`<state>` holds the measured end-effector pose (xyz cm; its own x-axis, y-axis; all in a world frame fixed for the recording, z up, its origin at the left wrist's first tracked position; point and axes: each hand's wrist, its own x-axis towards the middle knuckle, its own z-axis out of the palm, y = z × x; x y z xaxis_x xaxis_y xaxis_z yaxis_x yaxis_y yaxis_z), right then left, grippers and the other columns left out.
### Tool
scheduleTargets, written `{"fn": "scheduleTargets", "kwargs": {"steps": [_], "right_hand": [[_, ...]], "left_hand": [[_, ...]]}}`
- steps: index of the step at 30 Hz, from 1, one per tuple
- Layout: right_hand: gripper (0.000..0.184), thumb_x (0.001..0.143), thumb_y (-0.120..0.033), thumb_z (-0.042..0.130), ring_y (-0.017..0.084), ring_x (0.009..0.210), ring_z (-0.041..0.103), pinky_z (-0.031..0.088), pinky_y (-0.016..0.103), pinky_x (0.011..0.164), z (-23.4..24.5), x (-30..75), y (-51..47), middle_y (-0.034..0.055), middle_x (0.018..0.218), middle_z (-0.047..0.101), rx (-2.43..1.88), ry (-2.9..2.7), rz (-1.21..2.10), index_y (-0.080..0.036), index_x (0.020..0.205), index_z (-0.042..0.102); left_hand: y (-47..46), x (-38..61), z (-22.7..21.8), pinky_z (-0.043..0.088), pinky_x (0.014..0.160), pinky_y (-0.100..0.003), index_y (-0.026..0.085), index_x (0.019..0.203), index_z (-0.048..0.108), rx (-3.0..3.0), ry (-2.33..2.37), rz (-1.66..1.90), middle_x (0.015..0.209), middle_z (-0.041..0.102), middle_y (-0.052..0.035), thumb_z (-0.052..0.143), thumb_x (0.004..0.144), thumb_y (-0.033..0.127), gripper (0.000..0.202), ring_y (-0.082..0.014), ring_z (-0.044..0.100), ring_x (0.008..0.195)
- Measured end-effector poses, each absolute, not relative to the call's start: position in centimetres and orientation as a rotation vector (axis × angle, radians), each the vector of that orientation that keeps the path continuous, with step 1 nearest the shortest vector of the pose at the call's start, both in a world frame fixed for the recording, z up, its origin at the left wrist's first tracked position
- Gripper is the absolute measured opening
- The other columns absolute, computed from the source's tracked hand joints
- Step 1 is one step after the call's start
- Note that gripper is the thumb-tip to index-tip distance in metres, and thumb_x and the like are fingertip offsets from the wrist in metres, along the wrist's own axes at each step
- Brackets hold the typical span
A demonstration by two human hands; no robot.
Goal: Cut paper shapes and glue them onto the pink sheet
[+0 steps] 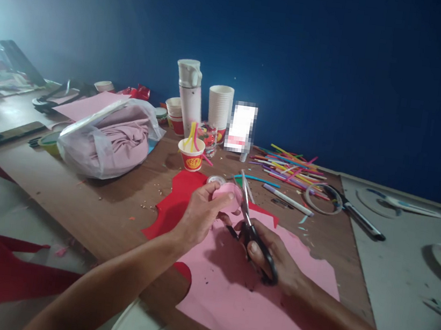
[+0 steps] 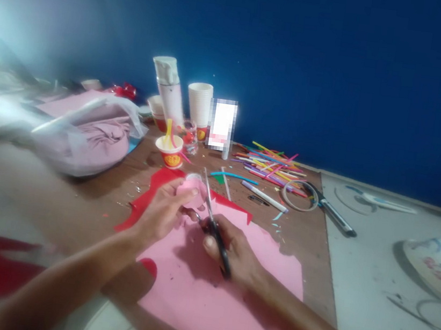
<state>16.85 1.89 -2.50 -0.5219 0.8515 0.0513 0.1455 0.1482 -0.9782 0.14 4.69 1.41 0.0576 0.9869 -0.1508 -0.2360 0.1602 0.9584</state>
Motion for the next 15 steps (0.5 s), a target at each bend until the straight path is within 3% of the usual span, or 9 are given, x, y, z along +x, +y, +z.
{"fn": "scheduleTargets", "kwargs": {"steps": [5,15], "right_hand": [[0.04,0.081,-0.054,0.046,0.016,0.071,0.049,0.039,0.024,0.058,-2.2,16.79,1.83,0.0038,0.085,0.054,-0.974,-1.775,1.397,-0.019,0.098,0.051],[0.041,0.081,-0.056,0.045,0.016,0.072,0.049,0.039,0.025,0.06,-2.2,16.79,1.87,0.0034,0.084,0.054,-0.968,-1.771,1.379,-0.019,0.096,0.052]], "left_hand": [[4.64,0.26,1.16,0.047,0.044,-0.018,0.012,0.076,0.057,0.947,1.055,1.16,0.062,0.059,-0.0012,0.06,0.071,0.028,0.017,-0.0112,0.059,0.055],[4.58,0.31,1.03,0.042,0.039,-0.015,0.012,0.08,0.058,0.911,1.082,1.122,0.062,0.061,-0.001,0.061,0.07,0.03,0.02,-0.0086,0.057,0.046]]}}
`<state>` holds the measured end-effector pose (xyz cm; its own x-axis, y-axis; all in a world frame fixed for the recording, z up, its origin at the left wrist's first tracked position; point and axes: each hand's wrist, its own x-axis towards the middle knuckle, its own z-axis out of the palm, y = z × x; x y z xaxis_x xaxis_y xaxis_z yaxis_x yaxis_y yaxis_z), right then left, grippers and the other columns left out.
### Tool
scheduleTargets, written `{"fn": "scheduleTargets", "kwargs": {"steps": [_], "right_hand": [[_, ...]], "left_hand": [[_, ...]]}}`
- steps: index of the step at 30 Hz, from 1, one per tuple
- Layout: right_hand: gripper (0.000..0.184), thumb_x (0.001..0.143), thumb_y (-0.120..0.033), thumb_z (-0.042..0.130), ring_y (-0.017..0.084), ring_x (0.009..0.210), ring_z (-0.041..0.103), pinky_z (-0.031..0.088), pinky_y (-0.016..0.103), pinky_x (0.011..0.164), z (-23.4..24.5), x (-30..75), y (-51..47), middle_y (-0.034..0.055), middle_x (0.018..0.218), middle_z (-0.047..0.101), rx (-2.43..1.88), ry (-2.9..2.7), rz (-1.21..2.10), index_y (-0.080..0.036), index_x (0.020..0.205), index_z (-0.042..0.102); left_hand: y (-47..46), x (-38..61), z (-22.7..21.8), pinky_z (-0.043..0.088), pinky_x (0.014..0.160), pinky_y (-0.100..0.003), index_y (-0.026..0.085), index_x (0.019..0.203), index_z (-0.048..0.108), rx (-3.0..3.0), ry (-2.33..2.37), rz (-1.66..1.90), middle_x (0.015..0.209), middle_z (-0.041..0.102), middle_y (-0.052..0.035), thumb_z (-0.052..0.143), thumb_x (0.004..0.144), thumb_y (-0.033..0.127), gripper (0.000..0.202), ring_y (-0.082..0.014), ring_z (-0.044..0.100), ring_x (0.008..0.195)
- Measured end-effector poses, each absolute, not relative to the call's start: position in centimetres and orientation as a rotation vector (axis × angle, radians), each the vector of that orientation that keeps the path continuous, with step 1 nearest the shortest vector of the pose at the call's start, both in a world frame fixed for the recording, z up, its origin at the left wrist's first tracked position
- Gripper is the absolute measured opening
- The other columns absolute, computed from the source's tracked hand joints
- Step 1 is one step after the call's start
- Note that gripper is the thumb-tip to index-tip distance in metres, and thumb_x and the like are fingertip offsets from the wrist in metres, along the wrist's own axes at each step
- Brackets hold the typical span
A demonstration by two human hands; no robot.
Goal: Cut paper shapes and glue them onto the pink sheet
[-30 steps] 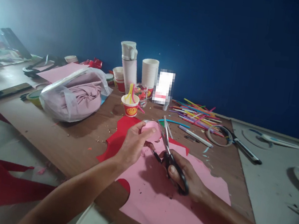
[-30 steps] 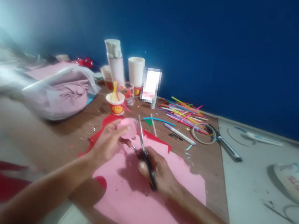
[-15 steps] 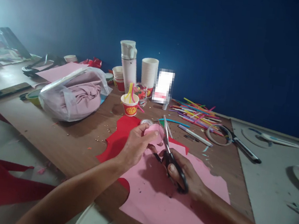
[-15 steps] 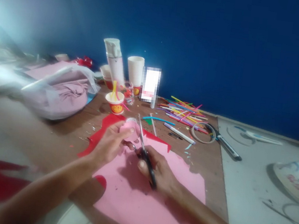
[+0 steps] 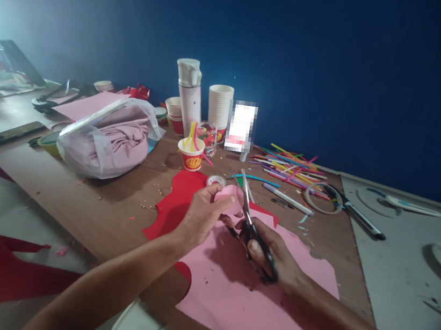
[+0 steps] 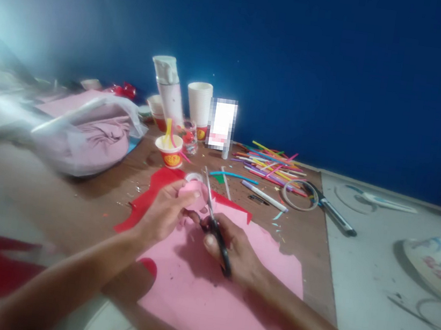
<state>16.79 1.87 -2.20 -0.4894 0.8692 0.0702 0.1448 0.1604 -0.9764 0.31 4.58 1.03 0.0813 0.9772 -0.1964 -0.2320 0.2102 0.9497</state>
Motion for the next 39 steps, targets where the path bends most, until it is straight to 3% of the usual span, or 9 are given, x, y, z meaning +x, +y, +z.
{"fn": "scheduleTargets", "kwargs": {"steps": [10,21,32,39], "right_hand": [[0.04,0.081,-0.056,0.045,0.019,0.079,0.05,0.041,0.028,0.071,-2.12,16.77,1.8,0.0044,0.088,0.054,-0.97,-1.759,1.395,-0.02,0.096,0.05],[0.038,0.081,-0.054,0.046,0.019,0.078,0.051,0.042,0.028,0.071,-2.43,16.66,1.87,0.0039,0.084,0.055,-0.95,-1.743,1.355,-0.02,0.094,0.052],[0.038,0.079,-0.055,0.048,0.017,0.073,0.047,0.038,0.027,0.063,-2.65,16.68,1.99,0.0035,0.081,0.053,-0.925,-1.724,1.354,-0.019,0.092,0.053],[0.038,0.078,-0.054,0.05,0.012,0.061,0.04,0.033,0.023,0.053,-2.31,16.6,1.84,-0.0001,0.072,0.046,-0.942,-1.662,1.429,-0.018,0.09,0.052]], "left_hand": [[4.51,0.42,1.1,0.04,0.036,-0.015,0.012,0.08,0.055,0.95,1.079,1.117,0.061,0.063,-0.0021,0.059,0.072,0.028,0.019,-0.0104,0.058,0.042],[4.54,0.35,0.81,0.042,0.038,-0.016,0.012,0.081,0.055,0.961,1.058,1.116,0.062,0.062,-0.0018,0.058,0.073,0.029,0.019,-0.0108,0.06,0.044],[4.63,0.35,0.82,0.04,0.036,-0.015,0.011,0.085,0.055,0.983,1.057,1.115,0.062,0.064,-0.0039,0.057,0.074,0.029,0.021,-0.0122,0.06,0.045],[4.64,0.35,0.77,0.043,0.039,-0.016,0.011,0.082,0.054,0.989,1.048,1.116,0.06,0.065,-0.0046,0.057,0.074,0.027,0.018,-0.0112,0.06,0.044]]}}
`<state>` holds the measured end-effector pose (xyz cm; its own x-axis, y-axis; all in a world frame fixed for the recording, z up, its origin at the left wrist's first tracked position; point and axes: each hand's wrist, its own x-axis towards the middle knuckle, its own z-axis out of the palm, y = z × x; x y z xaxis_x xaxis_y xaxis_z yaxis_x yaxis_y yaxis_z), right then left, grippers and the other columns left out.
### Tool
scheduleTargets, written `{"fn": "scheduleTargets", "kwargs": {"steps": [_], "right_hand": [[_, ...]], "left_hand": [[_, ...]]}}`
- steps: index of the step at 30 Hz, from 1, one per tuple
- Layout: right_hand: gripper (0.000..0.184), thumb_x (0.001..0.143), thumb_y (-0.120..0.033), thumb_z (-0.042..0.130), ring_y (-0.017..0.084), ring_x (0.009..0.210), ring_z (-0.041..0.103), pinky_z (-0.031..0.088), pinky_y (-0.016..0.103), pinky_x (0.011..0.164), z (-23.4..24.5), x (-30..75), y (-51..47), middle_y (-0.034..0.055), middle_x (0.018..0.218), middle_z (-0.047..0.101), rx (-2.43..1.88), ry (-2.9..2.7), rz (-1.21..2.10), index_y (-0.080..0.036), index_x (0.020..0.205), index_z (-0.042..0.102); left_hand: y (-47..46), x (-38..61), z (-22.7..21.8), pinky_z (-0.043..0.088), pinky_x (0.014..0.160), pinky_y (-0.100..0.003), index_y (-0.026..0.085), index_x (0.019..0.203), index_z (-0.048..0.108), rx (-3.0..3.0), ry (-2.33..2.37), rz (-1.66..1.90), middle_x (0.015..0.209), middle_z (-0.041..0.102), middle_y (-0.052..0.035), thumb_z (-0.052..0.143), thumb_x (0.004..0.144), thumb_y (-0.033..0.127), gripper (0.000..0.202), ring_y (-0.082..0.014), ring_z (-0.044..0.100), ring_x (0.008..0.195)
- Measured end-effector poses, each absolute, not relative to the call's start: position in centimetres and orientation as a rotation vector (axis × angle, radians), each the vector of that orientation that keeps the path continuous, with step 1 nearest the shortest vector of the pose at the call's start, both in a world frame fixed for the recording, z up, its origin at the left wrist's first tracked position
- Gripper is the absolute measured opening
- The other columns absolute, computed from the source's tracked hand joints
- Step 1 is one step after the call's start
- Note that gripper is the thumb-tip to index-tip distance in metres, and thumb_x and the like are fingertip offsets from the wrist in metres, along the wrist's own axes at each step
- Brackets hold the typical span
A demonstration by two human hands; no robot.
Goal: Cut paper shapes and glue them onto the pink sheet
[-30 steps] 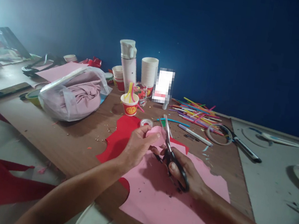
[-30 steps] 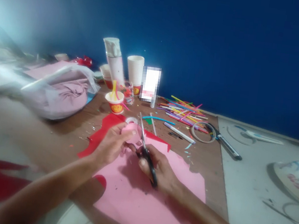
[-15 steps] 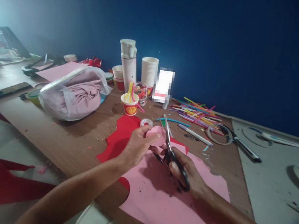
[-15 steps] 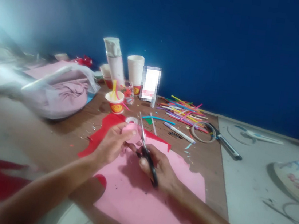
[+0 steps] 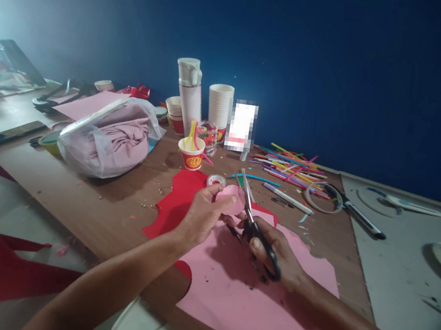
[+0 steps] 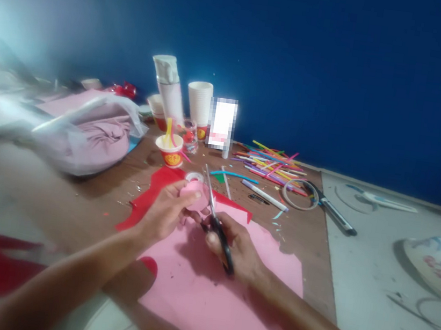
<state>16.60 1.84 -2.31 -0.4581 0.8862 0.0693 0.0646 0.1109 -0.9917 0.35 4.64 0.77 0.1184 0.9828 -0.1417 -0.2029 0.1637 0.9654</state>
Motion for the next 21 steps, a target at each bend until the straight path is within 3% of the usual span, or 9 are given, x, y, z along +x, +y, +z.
{"fn": "scheduleTargets", "kwargs": {"steps": [10,15,21], "right_hand": [[0.041,0.076,-0.056,0.053,0.008,0.047,0.039,0.029,0.02,0.04,-2.4,16.58,1.72,-0.0017,0.061,0.048,-0.975,-1.596,1.5,-0.017,0.091,0.052],[0.041,0.078,-0.056,0.052,0.009,0.049,0.039,0.031,0.02,0.042,-2.72,16.74,1.87,-0.0019,0.061,0.047,-0.942,-1.636,1.468,-0.017,0.092,0.051],[0.038,0.079,-0.054,0.052,0.009,0.049,0.038,0.029,0.02,0.043,-2.65,16.69,1.85,-0.0035,0.059,0.046,-0.939,-1.631,1.499,-0.017,0.09,0.05]], "left_hand": [[4.69,0.22,0.97,0.04,0.037,-0.015,0.012,0.081,0.053,0.981,1.034,1.101,0.06,0.065,-0.0044,0.056,0.074,0.027,0.017,-0.0108,0.059,0.042],[4.73,0.18,0.99,0.045,0.042,-0.017,0.012,0.08,0.053,0.979,1.026,1.101,0.06,0.065,-0.0044,0.056,0.074,0.027,0.017,-0.0112,0.06,0.044],[4.72,0.11,1.14,0.042,0.038,-0.016,0.011,0.081,0.053,0.949,1.038,1.091,0.059,0.064,-0.0041,0.057,0.072,0.027,0.019,-0.0114,0.059,0.042]]}}
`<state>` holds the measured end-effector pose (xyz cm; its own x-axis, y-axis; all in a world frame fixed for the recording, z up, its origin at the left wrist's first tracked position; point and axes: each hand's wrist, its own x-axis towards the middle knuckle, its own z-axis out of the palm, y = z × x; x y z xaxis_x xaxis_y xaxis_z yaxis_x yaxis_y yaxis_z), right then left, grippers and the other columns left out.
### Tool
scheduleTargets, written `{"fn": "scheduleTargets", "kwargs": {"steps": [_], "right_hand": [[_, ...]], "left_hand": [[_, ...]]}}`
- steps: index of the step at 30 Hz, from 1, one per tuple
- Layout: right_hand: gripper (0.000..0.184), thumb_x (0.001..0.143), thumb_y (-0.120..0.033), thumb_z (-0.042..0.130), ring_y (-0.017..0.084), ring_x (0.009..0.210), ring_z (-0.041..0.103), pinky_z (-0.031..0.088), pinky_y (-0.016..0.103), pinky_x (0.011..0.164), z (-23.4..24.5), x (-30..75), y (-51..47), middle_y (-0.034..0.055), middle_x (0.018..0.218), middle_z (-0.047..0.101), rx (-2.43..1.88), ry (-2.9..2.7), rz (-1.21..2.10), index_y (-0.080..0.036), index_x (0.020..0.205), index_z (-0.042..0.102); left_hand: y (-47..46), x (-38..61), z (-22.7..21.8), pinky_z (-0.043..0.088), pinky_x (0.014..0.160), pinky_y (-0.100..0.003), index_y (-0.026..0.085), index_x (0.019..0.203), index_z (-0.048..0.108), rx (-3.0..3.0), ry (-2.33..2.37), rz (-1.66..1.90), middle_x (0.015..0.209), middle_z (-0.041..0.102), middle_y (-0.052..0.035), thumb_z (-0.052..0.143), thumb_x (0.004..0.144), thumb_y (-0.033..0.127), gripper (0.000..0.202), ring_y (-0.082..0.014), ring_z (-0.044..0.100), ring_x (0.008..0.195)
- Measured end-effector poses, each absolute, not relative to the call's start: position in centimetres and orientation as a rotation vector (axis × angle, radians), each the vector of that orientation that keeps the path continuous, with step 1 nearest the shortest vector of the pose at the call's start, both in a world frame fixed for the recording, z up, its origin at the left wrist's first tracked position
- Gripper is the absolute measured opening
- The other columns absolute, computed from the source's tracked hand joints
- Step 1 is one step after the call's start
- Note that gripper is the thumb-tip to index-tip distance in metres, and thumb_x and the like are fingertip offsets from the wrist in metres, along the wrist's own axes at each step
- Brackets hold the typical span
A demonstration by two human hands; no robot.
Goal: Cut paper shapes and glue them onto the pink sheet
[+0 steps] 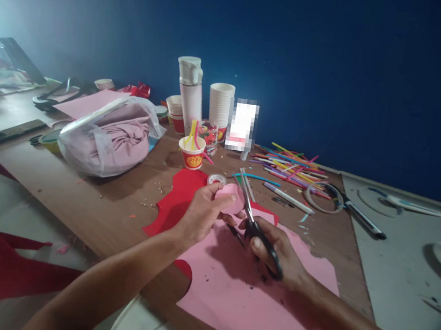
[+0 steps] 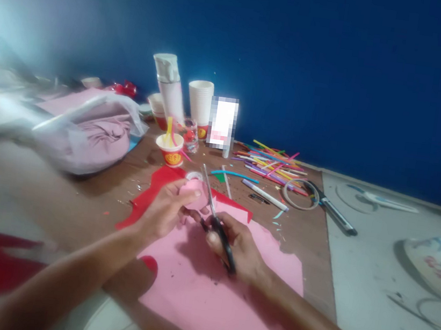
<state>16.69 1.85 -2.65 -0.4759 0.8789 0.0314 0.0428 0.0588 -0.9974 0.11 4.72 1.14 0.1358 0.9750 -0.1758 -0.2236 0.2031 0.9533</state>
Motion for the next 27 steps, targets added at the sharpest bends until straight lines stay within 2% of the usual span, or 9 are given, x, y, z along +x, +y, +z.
{"fn": "scheduleTargets", "kwargs": {"steps": [8,14,27], "right_hand": [[0.042,0.077,-0.057,0.052,0.008,0.048,0.035,0.026,0.021,0.043,-2.31,16.6,1.6,-0.0043,0.059,0.043,-0.979,-1.593,1.527,-0.016,0.089,0.05],[0.043,0.075,-0.057,0.054,0.009,0.047,0.037,0.025,0.022,0.043,-2.05,16.62,1.49,-0.0044,0.056,0.043,-0.999,-1.578,1.566,-0.017,0.089,0.05],[0.046,0.072,-0.06,0.056,0.008,0.046,0.035,0.025,0.021,0.042,-2.02,16.5,1.3,-0.0051,0.055,0.041,-1.019,-1.522,1.592,-0.016,0.088,0.052]], "left_hand": [[4.73,0.0,1.14,0.043,0.038,-0.018,0.012,0.081,0.053,0.937,1.036,1.07,0.06,0.064,-0.004,0.057,0.071,0.028,0.019,-0.0125,0.059,0.043],[4.9,-0.11,0.88,0.048,0.045,-0.021,0.012,0.081,0.054,0.93,0.979,1.099,0.061,0.063,-0.0041,0.059,0.071,0.027,0.018,-0.0151,0.062,0.052],[4.98,-0.21,0.83,0.048,0.044,-0.022,0.011,0.083,0.055,0.915,0.956,1.124,0.064,0.061,-0.0037,0.057,0.071,0.024,0.017,-0.0151,0.061,0.054]]}}
